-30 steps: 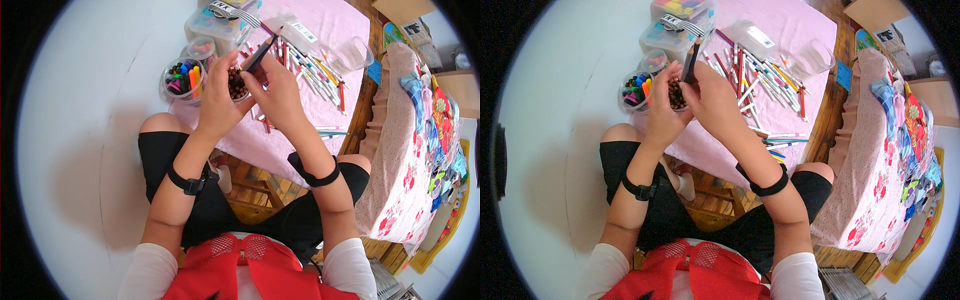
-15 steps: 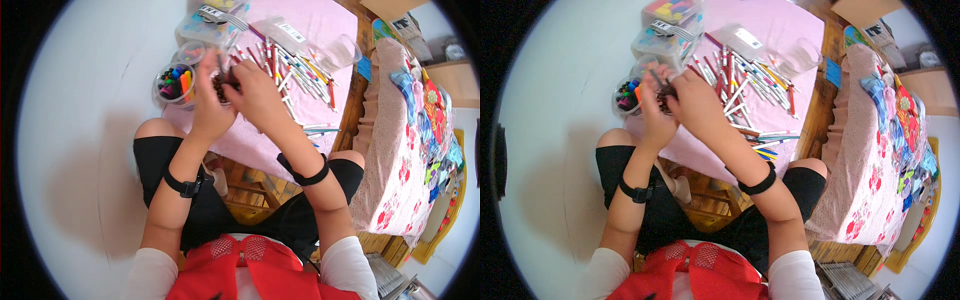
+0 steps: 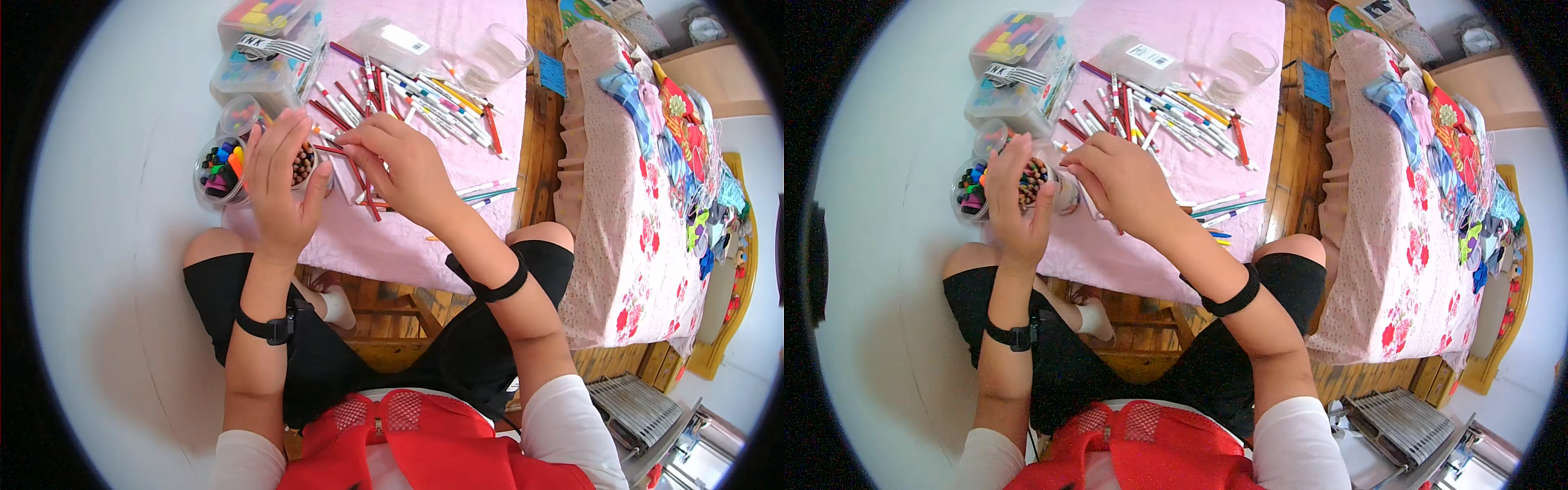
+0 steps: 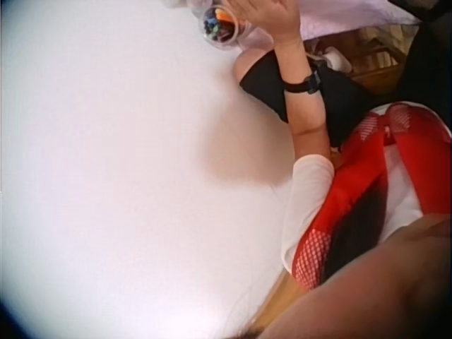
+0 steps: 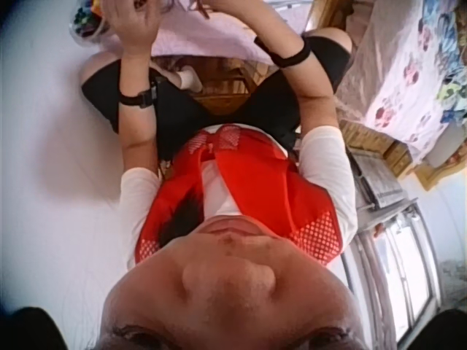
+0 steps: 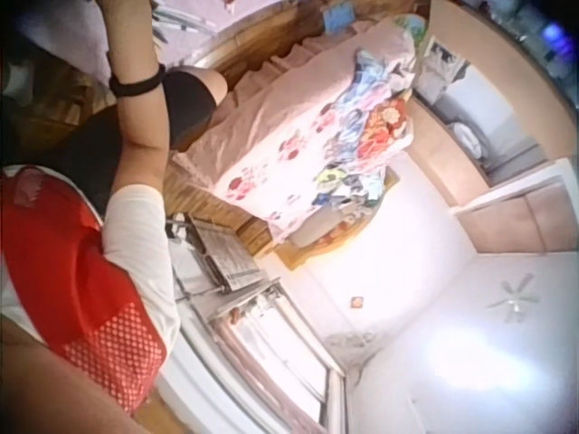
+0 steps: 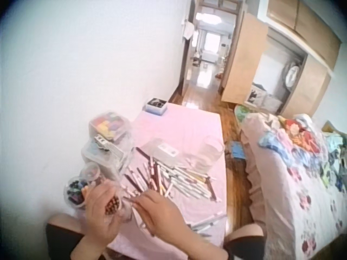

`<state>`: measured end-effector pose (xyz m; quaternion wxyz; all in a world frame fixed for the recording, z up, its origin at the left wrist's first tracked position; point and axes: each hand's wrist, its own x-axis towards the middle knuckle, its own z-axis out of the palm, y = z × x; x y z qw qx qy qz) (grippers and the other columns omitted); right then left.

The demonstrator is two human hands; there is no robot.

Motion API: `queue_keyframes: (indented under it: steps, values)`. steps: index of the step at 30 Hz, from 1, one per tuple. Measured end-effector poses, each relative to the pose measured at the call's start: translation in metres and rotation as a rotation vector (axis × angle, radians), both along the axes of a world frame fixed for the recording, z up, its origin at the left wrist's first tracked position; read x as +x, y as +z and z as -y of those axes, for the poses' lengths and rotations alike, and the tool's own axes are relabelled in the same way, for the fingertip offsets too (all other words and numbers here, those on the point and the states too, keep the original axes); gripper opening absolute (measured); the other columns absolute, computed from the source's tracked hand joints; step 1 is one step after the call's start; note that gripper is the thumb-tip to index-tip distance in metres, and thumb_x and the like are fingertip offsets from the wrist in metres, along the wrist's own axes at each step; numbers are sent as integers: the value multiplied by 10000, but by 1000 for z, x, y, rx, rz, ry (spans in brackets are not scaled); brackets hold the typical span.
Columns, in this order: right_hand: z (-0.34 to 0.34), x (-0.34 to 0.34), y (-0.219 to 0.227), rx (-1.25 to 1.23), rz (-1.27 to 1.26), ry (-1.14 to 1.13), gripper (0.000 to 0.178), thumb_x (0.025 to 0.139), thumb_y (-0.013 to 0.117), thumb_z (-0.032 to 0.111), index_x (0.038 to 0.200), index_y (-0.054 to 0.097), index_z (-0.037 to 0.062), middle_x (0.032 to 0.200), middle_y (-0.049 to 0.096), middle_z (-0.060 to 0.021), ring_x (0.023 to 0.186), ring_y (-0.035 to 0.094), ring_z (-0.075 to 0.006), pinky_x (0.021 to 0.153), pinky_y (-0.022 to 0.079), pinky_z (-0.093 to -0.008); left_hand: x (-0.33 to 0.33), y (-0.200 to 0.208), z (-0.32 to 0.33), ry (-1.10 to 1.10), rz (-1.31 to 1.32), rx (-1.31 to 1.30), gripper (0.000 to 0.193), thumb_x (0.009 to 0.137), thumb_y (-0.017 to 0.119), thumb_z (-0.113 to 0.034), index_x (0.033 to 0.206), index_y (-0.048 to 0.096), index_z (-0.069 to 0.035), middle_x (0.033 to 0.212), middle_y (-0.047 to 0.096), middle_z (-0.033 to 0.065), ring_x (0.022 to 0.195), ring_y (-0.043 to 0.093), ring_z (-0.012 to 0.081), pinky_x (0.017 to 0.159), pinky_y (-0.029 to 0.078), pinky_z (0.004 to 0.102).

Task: Organizing colored markers and pens into containers on a table.

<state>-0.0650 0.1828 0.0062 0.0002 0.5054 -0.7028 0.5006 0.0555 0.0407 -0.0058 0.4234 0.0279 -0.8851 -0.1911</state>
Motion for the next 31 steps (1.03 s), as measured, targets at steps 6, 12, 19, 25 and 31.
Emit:
queue_keyframes:
  steps: [6, 12, 19, 25, 31]
  values:
    - [-26, -28, -36, 131, 100, -104, 91, 850, 669, 99, 918, 681, 39, 923, 651, -133, 852, 627, -333, 759, 506, -420, -1, 3, -4, -4, 133, -269, 221, 902, 612, -48, 1097, 704, -99, 1169, 680, 74, 1214, 588, 275, 1124, 316, 497]
    - [-62, -119, -103, 313, -134, -385, 327, 841, 710, 149, 1141, 643, 39, 1165, 612, -182, 1066, 586, -365, 919, 474, -432, -6, 10, -18, -10, 57, -188, 240, 817, 637, -31, 1020, 713, -134, 1014, 710, 3, 1090, 635, 242, 1092, 344, 473]
    - [-39, -135, -123, 652, -349, -480, 708, 803, 765, 404, 1361, 520, 45, 1284, 556, -215, 1176, 526, -380, 933, 445, -494, -54, -21, -77, -310, 455, 61, 439, 826, 720, -195, 1238, 604, -96, 1290, 580, 107, 1277, 492, 330, 1124, 310, 543]
    - [-27, -97, -119, 636, -267, -309, 611, 780, 726, 234, 1328, 526, 49, 1329, 514, -211, 1171, 515, -381, 940, 423, -509, -63, -82, -71, -191, 650, -21, 900, 762, 780, -395, 1492, 359, -80, 1525, 326, 180, 1433, 274, 380, 1176, 170, 576]
    - [-28, -99, -119, 586, 9, 59, 634, 770, 691, 138, 1375, 507, 96, 1386, 508, -188, 1230, 514, -383, 1001, 394, -579, -56, -104, -59, -125, 705, -24, 987, 753, 771, -468, 1538, 289, -111, 1571, 268, 189, 1456, 243, 375, 1174, 152, 597]
